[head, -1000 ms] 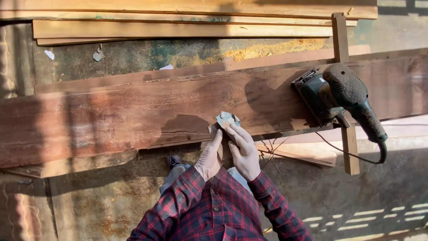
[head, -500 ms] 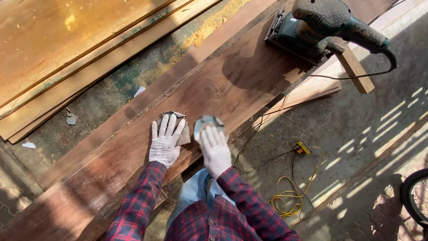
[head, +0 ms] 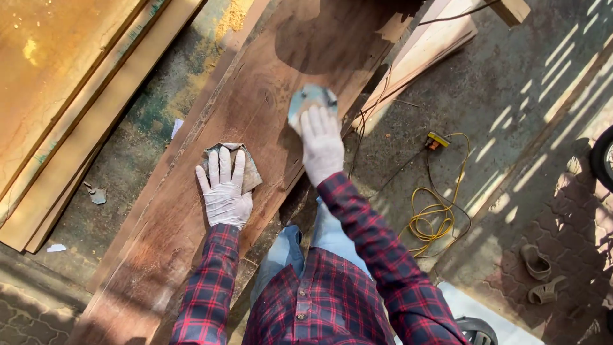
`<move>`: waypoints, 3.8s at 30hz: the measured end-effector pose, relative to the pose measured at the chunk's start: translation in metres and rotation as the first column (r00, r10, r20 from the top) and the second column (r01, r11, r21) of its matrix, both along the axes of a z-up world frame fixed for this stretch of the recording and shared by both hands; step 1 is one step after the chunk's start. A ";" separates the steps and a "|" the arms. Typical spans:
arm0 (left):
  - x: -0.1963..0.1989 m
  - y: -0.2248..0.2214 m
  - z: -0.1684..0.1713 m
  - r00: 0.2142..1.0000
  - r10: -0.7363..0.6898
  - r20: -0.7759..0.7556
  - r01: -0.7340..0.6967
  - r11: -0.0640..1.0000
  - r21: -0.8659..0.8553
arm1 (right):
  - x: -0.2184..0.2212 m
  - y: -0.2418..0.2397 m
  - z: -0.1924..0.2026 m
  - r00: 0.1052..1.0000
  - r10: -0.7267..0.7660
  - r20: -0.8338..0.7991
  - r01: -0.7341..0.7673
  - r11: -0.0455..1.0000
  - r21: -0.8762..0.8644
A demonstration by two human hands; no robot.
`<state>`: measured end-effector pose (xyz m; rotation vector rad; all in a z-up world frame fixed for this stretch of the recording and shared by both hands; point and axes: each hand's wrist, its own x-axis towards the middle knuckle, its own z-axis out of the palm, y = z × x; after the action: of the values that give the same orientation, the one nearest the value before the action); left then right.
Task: The person sands a long wooden plank resting on supports in a workshop. They rub the plank's surface by hand with sandpaper blocks held in both gloved hands, and at times use a handheld orbital sander on the wood, working along the plank's length.
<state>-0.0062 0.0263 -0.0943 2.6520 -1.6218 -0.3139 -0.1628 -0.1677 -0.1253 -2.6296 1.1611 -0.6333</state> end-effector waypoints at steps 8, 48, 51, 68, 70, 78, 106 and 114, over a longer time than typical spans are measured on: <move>-0.003 0.002 0.002 1.000 -0.008 -0.015 0.008 1.000 0.010 | 0.002 0.169 0.018 0.998 0.034 0.043 -0.044 0.971 0.236; -0.003 -0.006 -0.001 0.997 0.057 0.043 -0.061 0.992 0.107 | -0.006 0.006 0.029 0.812 0.583 -0.002 -0.579 0.808 0.112; -0.004 -0.005 0.000 0.998 0.058 0.021 -0.060 0.992 0.112 | -0.009 -0.060 0.013 0.654 0.751 0.085 -0.755 0.645 0.116; -0.003 -0.006 0.000 0.995 0.085 -0.049 -0.078 0.988 0.136 | 0.064 -0.168 -0.026 0.966 0.259 0.013 -0.259 0.966 0.018; -0.003 -0.006 0.002 0.993 0.100 -0.070 -0.089 0.985 0.145 | 0.081 -0.147 -0.016 0.975 0.220 0.017 -0.220 0.975 0.027; -0.001 -0.004 -0.002 0.991 0.092 -0.102 -0.077 0.986 0.146 | 0.099 -0.104 -0.009 0.543 0.833 0.104 -0.839 0.544 0.022; -0.004 0.002 -0.006 0.997 0.068 -0.040 -0.065 0.996 0.069 | -0.015 -0.137 0.002 0.904 0.426 0.000 -0.426 0.903 0.064; -0.004 -0.009 -0.006 0.998 0.060 0.018 -0.061 0.998 0.028 | -0.033 -0.014 0.009 0.960 0.264 0.092 -0.270 0.961 0.066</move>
<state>-0.0105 0.0177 -0.1008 2.7260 -1.5494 -0.3160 -0.1961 -0.1822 -0.1167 -2.6027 0.7718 -0.6220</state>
